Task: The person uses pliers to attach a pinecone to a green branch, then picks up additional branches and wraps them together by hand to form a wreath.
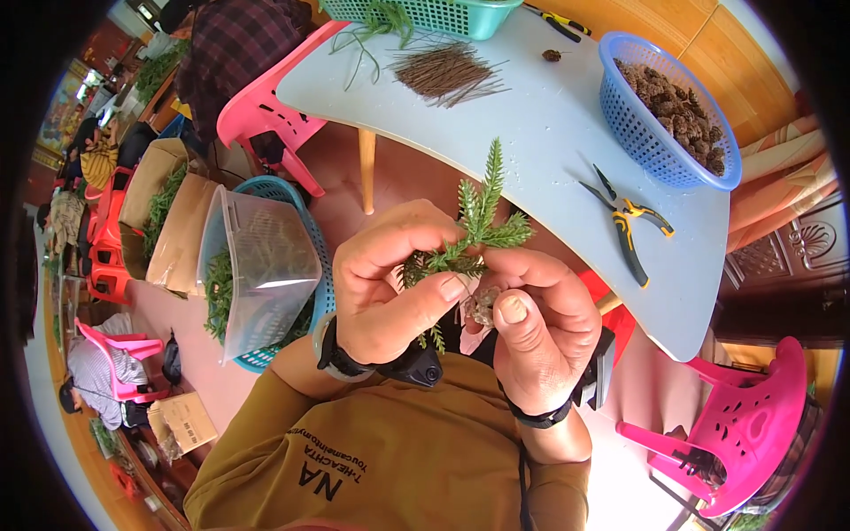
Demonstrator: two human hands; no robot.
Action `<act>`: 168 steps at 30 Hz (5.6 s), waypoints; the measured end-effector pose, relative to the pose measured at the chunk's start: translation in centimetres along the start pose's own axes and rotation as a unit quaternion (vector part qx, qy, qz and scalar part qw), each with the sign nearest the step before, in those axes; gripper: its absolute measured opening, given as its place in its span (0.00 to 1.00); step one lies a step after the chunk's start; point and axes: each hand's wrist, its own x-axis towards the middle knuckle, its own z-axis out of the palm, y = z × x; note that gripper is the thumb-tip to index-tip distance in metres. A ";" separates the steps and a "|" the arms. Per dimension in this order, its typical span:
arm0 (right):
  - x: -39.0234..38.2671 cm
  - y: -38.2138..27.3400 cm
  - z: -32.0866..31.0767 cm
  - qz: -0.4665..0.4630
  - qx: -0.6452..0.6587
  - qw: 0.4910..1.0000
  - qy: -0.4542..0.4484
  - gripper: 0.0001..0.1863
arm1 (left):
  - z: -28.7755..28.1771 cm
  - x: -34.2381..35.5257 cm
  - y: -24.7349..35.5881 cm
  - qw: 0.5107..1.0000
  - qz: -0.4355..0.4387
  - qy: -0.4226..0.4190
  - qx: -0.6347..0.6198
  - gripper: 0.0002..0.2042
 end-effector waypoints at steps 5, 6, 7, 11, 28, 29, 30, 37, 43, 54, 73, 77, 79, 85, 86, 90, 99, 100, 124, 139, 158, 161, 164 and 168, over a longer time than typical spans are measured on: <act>0.3 -0.1 0.4 0.041 0.032 0.998 0.018 0.18 | 0.4 0.1 0.4 0.993 -0.036 -0.011 -0.108 0.11; 0.3 0.1 0.4 0.055 0.049 0.997 0.019 0.18 | 0.4 0.1 0.4 0.985 -0.051 -0.002 -0.163 0.12; 0.4 0.2 0.2 0.069 0.066 0.995 0.021 0.18 | 0.4 0.1 0.3 0.985 -0.052 -0.001 -0.163 0.12; 0.8 0.1 0.1 0.087 0.130 0.987 0.031 0.15 | 0.0 0.3 -0.1 0.990 -0.020 -0.027 -0.140 0.13; 0.5 0.0 0.2 0.023 0.019 0.997 0.071 0.11 | -0.2 -0.1 0.5 0.982 -0.135 -0.019 -0.134 0.11; 0.5 -0.1 0.3 0.023 0.018 0.997 0.072 0.11 | 0.0 0.0 0.7 0.981 -0.137 -0.006 -0.135 0.10; 0.4 -0.3 0.3 0.031 0.027 0.997 0.063 0.12 | 0.1 0.0 0.8 0.981 -0.138 0.007 -0.136 0.09; 0.4 -0.2 0.3 0.100 0.099 0.988 0.058 0.13 | -0.2 -0.2 0.3 0.987 -0.099 -0.058 -0.115 0.07; 0.0 -0.1 0.6 0.024 0.069 0.997 0.035 0.15 | -0.8 0.0 0.7 0.974 -0.152 -0.073 -0.151 0.07; -0.6 -0.7 0.1 0.033 0.071 0.997 0.020 0.19 | -1.0 0.7 -0.7 0.992 -0.023 -0.067 -0.105 0.08; -0.9 -0.1 -0.7 -0.075 -0.077 0.994 -0.019 0.17 | -1.2 0.5 0.4 0.945 -0.187 -0.127 -0.237 0.10; -1.2 -0.5 0.0 -0.034 -0.040 0.998 0.036 0.22 | -1.5 0.6 0.6 0.937 -0.224 -0.136 -0.229 0.14; -1.0 -0.3 -0.3 -0.076 -0.113 0.991 -0.003 0.26 | -1.8 0.8 0.7 0.931 -0.244 -0.136 -0.233 0.16; 0.2 -0.3 -2.1 -0.127 -0.191 0.966 -0.120 0.32 | -2.3 0.9 0.6 0.936 -0.228 -0.186 -0.194 0.17; 0.2 -0.3 -2.2 -0.105 -0.171 0.972 -0.123 0.32 | -2.3 0.9 0.4 0.939 -0.219 -0.187 -0.186 0.17; 0.1 -0.1 -2.3 -0.074 -0.138 0.981 -0.116 0.30 | -1.6 0.9 -0.4 0.940 -0.194 -0.145 -0.240 0.16; 0.4 -0.6 -2.6 -0.138 -0.271 0.946 -0.116 0.30 | -0.5 0.6 -0.2 0.959 -0.207 -0.110 -0.160 0.13; 0.5 -0.7 -2.7 -0.146 -0.303 0.933 -0.129 0.30 | -0.4 0.6 -0.3 0.956 -0.215 -0.103 -0.172 0.13; -0.5 -0.3 -3.2 -0.051 -0.122 0.989 -0.064 0.30 | -0.2 0.7 -2.6 0.990 0.034 -0.140 -0.003 0.08; -0.4 -0.8 -3.0 -0.097 -0.192 0.974 -0.070 0.30 | 0.3 0.9 -0.5 0.963 0.134 -0.161 0.170 0.07; -1.0 -1.6 -3.6 -0.088 -0.298 0.949 -0.062 0.30 | 0.8 0.7 -1.4 0.955 0.176 -0.137 0.196 0.05; -1.1 -1.8 -3.7 -0.073 -0.302 0.947 -0.077 0.32 | 0.7 0.8 -1.7 0.954 0.177 -0.137 0.198 0.05; -0.8 -2.0 -3.4 -0.064 -0.344 0.936 -0.045 0.27 | 0.8 0.9 -1.5 0.962 0.156 -0.134 0.181 0.05; -0.9 -1.7 -3.2 -0.072 -0.368 0.926 -0.044 0.27 | 1.1 0.5 -0.9 0.980 0.088 -0.120 0.135 0.04</act>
